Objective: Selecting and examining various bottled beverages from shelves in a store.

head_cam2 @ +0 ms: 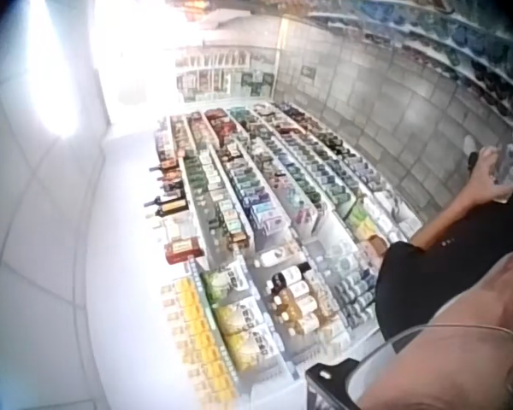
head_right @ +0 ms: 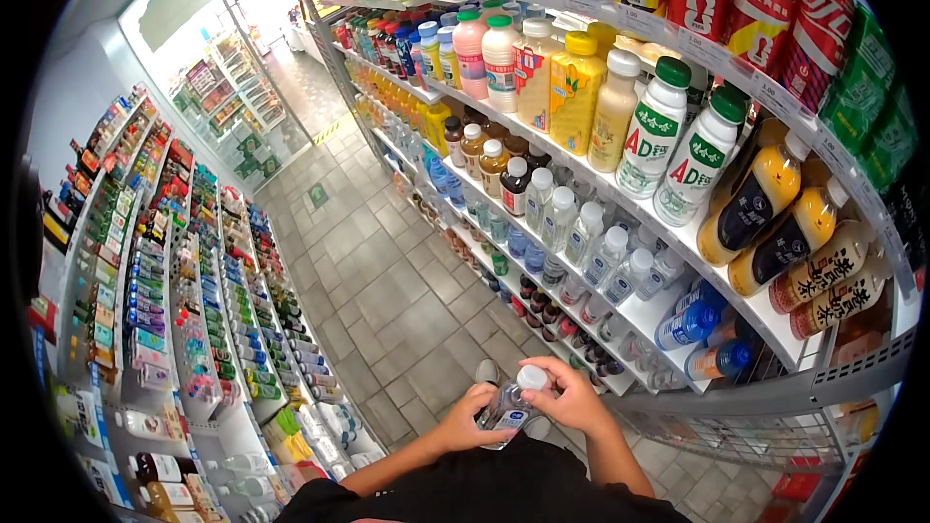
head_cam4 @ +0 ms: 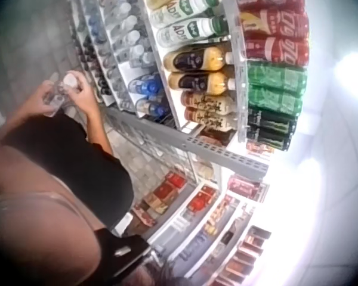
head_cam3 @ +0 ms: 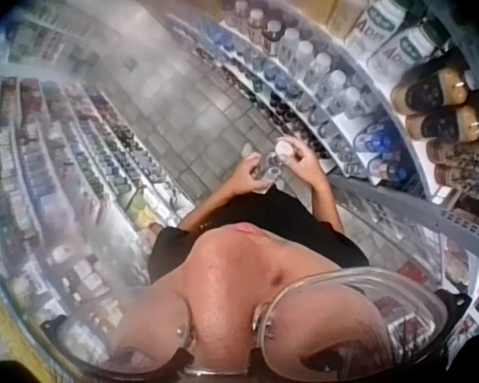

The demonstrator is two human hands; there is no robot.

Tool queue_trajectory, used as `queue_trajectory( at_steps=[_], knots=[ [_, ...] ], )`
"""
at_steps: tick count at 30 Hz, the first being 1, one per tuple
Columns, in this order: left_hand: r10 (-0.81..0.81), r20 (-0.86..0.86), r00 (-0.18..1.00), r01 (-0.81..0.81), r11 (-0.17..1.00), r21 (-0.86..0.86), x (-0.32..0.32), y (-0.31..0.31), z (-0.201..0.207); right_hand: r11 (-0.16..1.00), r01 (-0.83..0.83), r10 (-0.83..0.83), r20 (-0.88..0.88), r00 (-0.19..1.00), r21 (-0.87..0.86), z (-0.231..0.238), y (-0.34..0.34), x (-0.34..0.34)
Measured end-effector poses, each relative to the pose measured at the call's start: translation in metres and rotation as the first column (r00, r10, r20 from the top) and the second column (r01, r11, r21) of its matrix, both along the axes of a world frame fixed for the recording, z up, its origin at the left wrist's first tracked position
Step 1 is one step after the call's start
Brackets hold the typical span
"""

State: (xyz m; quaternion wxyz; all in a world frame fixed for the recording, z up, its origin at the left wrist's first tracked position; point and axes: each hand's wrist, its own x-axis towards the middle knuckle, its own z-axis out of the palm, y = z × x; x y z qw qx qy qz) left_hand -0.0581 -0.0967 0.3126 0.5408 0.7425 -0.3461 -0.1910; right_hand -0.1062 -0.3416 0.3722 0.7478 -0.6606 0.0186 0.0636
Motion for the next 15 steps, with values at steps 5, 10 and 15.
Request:
queue_trajectory(
  at_steps=[5, 10, 15],
  knots=[
    [-0.079, -0.169, 0.982, 0.063, 0.993, -0.102, -0.014, -0.004, 0.008, 0.986, 0.031, -0.028, -0.017, 0.999, 0.161, -0.018, -0.004, -0.024],
    [-0.225, -0.444, 0.867, 0.115, 0.959, -0.260, -0.026, -0.009, -0.001, 0.981, -0.157, 0.176, 0.192, 0.966, -0.112, -0.038, -0.013, -0.042],
    [-0.400, -0.730, 0.554, 0.134, 0.908, -0.396, -0.035, -0.012, 0.002, 0.972, -0.234, 0.237, 0.147, 0.960, -0.035, -0.037, -0.002, -0.063]
  ],
)
